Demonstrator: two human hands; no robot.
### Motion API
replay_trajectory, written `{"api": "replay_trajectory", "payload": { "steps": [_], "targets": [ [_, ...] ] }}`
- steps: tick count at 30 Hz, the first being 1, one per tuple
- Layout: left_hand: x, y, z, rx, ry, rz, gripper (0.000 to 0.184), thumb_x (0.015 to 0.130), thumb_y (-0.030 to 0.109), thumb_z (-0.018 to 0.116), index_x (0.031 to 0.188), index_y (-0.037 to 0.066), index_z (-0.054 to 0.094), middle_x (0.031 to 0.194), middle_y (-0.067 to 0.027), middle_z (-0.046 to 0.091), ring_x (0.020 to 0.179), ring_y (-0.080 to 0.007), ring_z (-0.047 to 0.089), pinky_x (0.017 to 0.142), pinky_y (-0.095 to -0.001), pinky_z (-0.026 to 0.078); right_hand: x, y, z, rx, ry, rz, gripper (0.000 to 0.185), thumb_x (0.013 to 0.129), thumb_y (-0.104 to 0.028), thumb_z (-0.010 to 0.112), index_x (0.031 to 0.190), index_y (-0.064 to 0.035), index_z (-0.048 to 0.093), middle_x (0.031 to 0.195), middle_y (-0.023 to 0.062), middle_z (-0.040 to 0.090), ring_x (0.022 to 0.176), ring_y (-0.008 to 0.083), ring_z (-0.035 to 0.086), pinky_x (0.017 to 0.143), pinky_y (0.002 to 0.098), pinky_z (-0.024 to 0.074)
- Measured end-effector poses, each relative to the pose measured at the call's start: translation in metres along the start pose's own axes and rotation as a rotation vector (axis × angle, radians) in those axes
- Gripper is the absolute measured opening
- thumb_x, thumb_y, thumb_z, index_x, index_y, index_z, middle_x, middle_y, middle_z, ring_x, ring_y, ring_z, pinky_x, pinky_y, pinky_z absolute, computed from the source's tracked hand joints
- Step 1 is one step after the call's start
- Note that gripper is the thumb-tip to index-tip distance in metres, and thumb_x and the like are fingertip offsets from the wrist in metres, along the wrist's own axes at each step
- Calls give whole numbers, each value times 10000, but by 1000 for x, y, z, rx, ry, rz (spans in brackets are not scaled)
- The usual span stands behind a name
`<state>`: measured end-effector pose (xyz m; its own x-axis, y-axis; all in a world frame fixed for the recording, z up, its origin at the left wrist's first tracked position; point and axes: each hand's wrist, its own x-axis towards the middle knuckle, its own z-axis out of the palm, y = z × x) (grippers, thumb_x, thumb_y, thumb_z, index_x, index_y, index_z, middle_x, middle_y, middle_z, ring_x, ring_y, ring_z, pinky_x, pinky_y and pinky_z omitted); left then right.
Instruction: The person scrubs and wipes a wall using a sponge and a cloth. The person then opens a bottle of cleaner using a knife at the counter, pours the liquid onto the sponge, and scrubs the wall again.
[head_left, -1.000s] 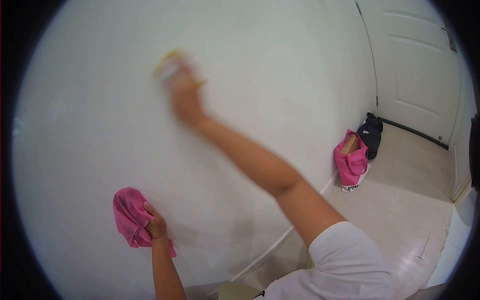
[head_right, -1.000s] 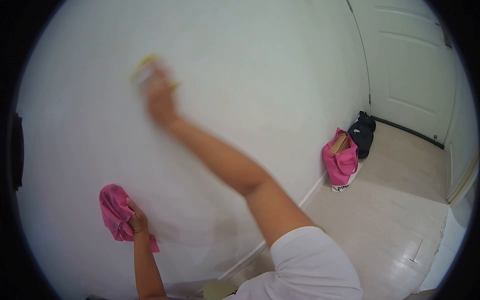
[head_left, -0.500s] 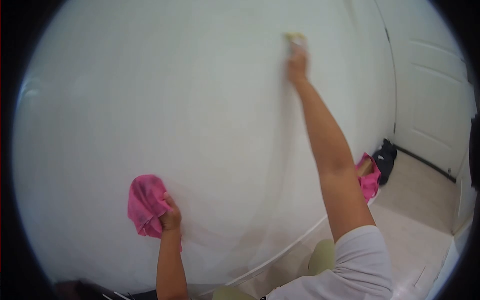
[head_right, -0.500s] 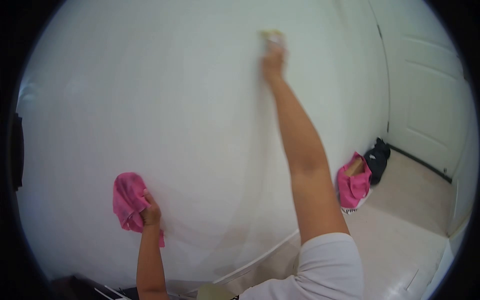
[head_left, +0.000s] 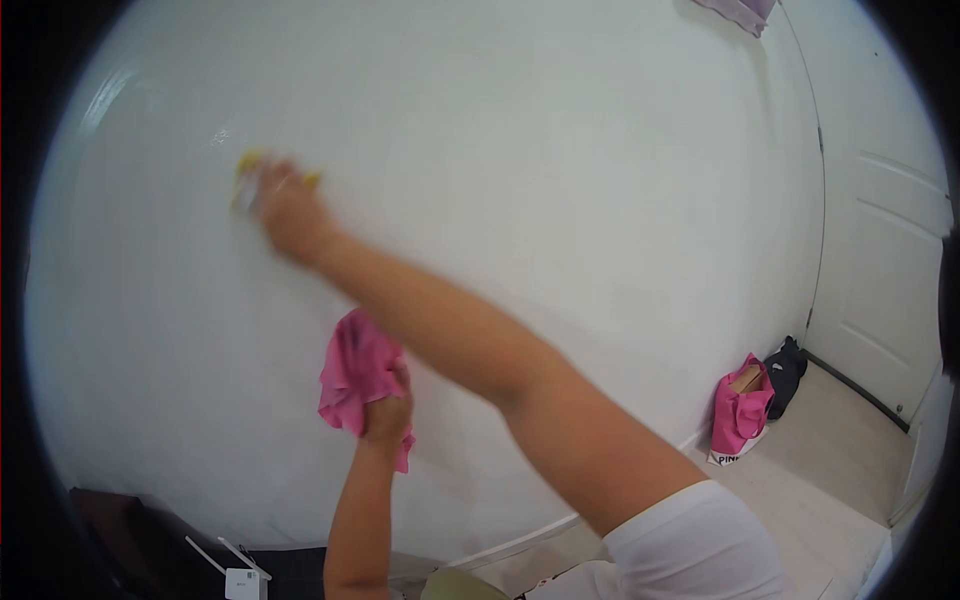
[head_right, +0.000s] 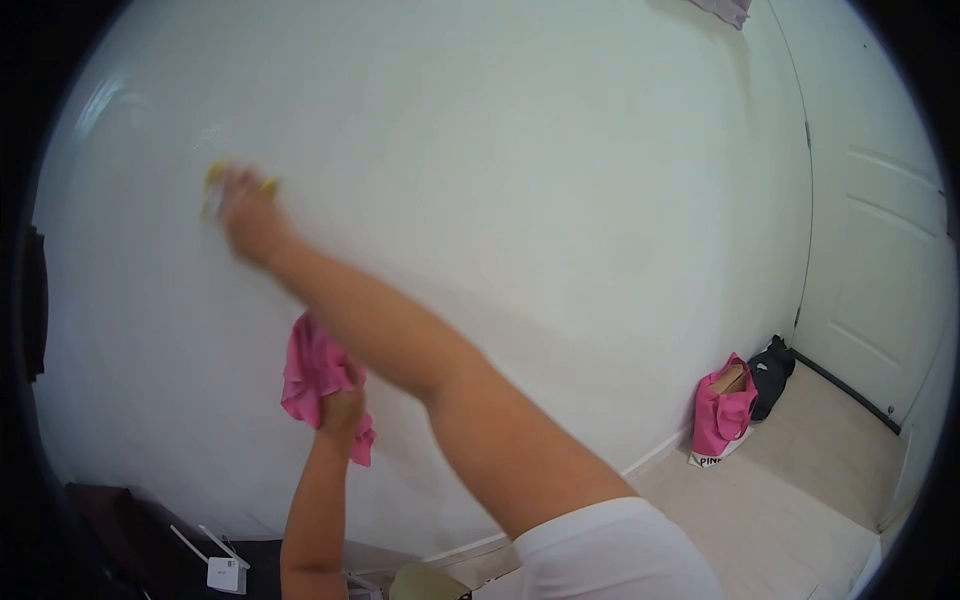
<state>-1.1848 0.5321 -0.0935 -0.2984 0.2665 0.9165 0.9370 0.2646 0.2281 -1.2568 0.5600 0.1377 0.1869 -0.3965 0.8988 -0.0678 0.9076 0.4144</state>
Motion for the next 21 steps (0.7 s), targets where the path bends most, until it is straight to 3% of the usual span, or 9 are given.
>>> {"api": "replay_trajectory", "payload": {
  "steps": [1, 3, 5, 7, 9, 13, 17, 19, 21],
  "targets": [
    [-1, -6, -11, -3, 3, 8, 355, 961, 225, 390, 1198, -30, 460, 1210, -210, 507, 1126, -351, 469, 949, -403, 362, -8, -30, -3, 145, -92, -215, 406, 787, -89, 457, 1170, 25, 527, 1276, 244, 461, 1197, 352, 432, 1057, 459, 269],
    [-5, -28, -45, 127, 17, -331, 344, 957, 248, 396, 1152, -23, 477, 1100, -225, 557, 1021, -360, 530, 883, -410, 413, -7, -36, -17, 383, -62, -279, 391, 793, -105, 462, 1165, -24, 551, 1286, 215, 464, 1203, 326, 439, 1053, 476, 268],
    [5, -48, -74, 382, 314, -39, 319, 962, 253, 384, 1083, -18, 502, 1007, -225, 589, 904, -369, 569, 778, -420, 455, 7, 6, -30, 74, -141, -276, 370, 790, -108, 476, 1143, -71, 579, 1299, 212, 450, 1212, 318, 430, 1049, 504, 258],
    [8, -130, -104, 695, 180, -123, 350, 943, 200, 420, 1219, -14, 413, 870, -200, 599, 786, -360, 587, 681, -415, 474, 22, 75, -52, -239, -197, -68, 379, 757, -58, 485, 1118, -87, 597, 1284, 212, 458, 1232, 299, 406, 1045, 517, 239],
    [27, -153, -135, 1077, -123, -294, 494, 918, 132, 451, 1361, -1, 276, 719, -165, 595, 639, -345, 595, 565, -408, 483, 12, 162, -89, -172, -19, 38, 401, 727, -11, 491, 1102, -94, 606, 1275, 215, 463, 1229, 316, 401, 1035, 512, 232],
    [92, -223, -167, 1353, 197, -167, 587, 910, 66, 397, 1429, 60, 123, 593, -111, 574, 478, -310, 569, 426, -369, 458, -65, 303, -180, -86, 127, 419, 411, 719, 41, 429, 1089, -27, 595, 1244, 248, 479, 1190, 351, 434, 973, 398, 367],
    [149, -187, -175, 1214, 243, -322, 536, 933, 224, 415, 1406, 54, 228, 723, -165, 633, 651, -351, 619, 569, -406, 502, -200, 359, -303, 53, 272, 725, 401, 784, 15, 369, 1143, 54, 543, 1189, 224, 534, 1105, 301, 512, 932, 328, 399],
    [171, -158, -168, 607, 606, -586, 613, 914, 474, 385, 1341, 35, 368, 994, -210, 630, 924, -381, 592, 824, -435, 457, -262, 347, -363, 309, 313, 1059, 378, 873, -51, 378, 1219, 58, 484, 1123, 133, 561, 1041, 172, 508, 890, 262, 393],
    [212, -123, -149, 513, 506, -541, 637, 910, 503, 365, 1351, 44, 362, 1141, -208, 550, 1087, -364, 481, 944, -412, 345, -302, 317, -419, 478, 336, 1219, 405, 897, -73, 418, 1273, 77, 410, 1143, 107, 529, 1005, 143, 497, 868, 252, 399]
  ]
}}
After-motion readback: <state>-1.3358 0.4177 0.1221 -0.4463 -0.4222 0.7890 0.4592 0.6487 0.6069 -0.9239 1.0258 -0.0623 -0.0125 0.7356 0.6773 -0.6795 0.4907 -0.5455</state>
